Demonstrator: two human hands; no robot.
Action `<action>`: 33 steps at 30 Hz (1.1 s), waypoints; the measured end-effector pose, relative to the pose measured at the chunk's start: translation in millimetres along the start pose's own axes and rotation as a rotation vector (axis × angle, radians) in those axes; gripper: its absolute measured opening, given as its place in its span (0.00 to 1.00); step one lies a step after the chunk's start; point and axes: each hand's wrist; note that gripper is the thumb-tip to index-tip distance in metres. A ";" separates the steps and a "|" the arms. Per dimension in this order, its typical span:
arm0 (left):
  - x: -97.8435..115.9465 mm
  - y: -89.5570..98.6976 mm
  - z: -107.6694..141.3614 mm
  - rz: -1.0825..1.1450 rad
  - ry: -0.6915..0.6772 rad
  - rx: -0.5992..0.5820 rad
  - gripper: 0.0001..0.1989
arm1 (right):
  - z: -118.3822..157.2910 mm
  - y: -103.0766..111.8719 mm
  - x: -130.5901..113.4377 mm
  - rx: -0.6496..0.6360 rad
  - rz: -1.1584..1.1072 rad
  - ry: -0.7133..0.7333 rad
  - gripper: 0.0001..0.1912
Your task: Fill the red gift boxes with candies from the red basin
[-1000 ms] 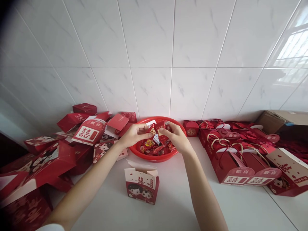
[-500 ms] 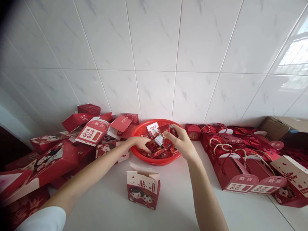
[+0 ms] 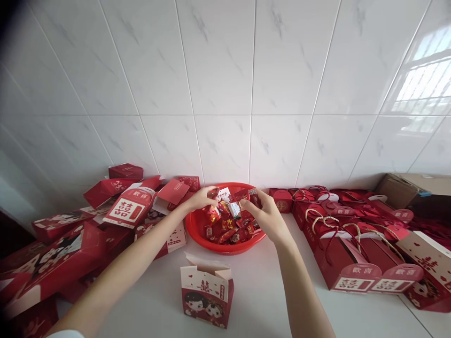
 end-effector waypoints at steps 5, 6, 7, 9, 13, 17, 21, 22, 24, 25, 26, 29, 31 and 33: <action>8.6 10.9 -5.9 -0.175 -0.073 0.097 0.36 | -0.7 4.3 1.8 0.002 0.020 -0.011 0.17; 10.3 12.1 -5.8 -0.261 -0.088 0.107 0.34 | -0.7 5.3 2.4 0.003 0.018 -0.014 0.17; 11.8 12.9 -5.4 -0.333 -0.099 0.113 0.32 | -0.7 6.2 3.0 0.006 0.017 -0.016 0.16; 14.0 13.8 -3.3 -0.411 -0.107 0.113 0.29 | -0.7 7.5 3.9 0.017 0.020 -0.012 0.17; 15.5 14.0 3.2 -0.480 -0.222 -0.073 0.20 | -0.6 8.0 3.8 0.026 0.041 -0.007 0.17; 14.7 10.6 9.3 -0.588 -0.373 -0.301 0.19 | 0.1 7.2 1.8 0.013 0.045 -0.005 0.17; 15.4 3.0 13.2 -0.574 -0.398 -0.352 0.22 | 1.1 7.7 0.4 0.005 0.042 0.011 0.16; 16.4 0.8 14.0 -0.546 -0.404 -0.362 0.22 | 1.3 8.0 0.0 0.008 0.044 0.018 0.16; 19.3 -3.2 15.5 -0.458 -0.408 -0.380 0.21 | 1.6 8.4 -0.5 0.021 0.053 0.032 0.16; 21.0 -5.0 16.3 -0.395 -0.398 -0.390 0.20 | 1.6 8.6 -0.6 0.026 0.058 0.035 0.17; 22.7 -6.4 17.0 -0.320 -0.379 -0.399 0.19 | 1.5 8.8 -0.7 0.027 0.060 0.035 0.17; 26.8 -8.7 18.6 -0.102 -0.296 -0.412 0.16 | 0.7 9.0 0.3 0.020 0.050 0.026 0.17; 29.4 -8.7 18.8 0.004 -0.271 -0.394 0.16 | -0.3 9.2 1.8 0.021 0.038 0.021 0.18; 32.6 -7.8 18.9 0.078 -0.284 -0.343 0.16 | -1.4 9.8 3.5 0.026 0.029 0.013 0.18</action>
Point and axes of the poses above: each hand's wrist, its own z-axis away from the middle knuckle, its own y-axis out of the back of the hand, x = y × z, and after that the axes turned 13 degrees about x, right-handed
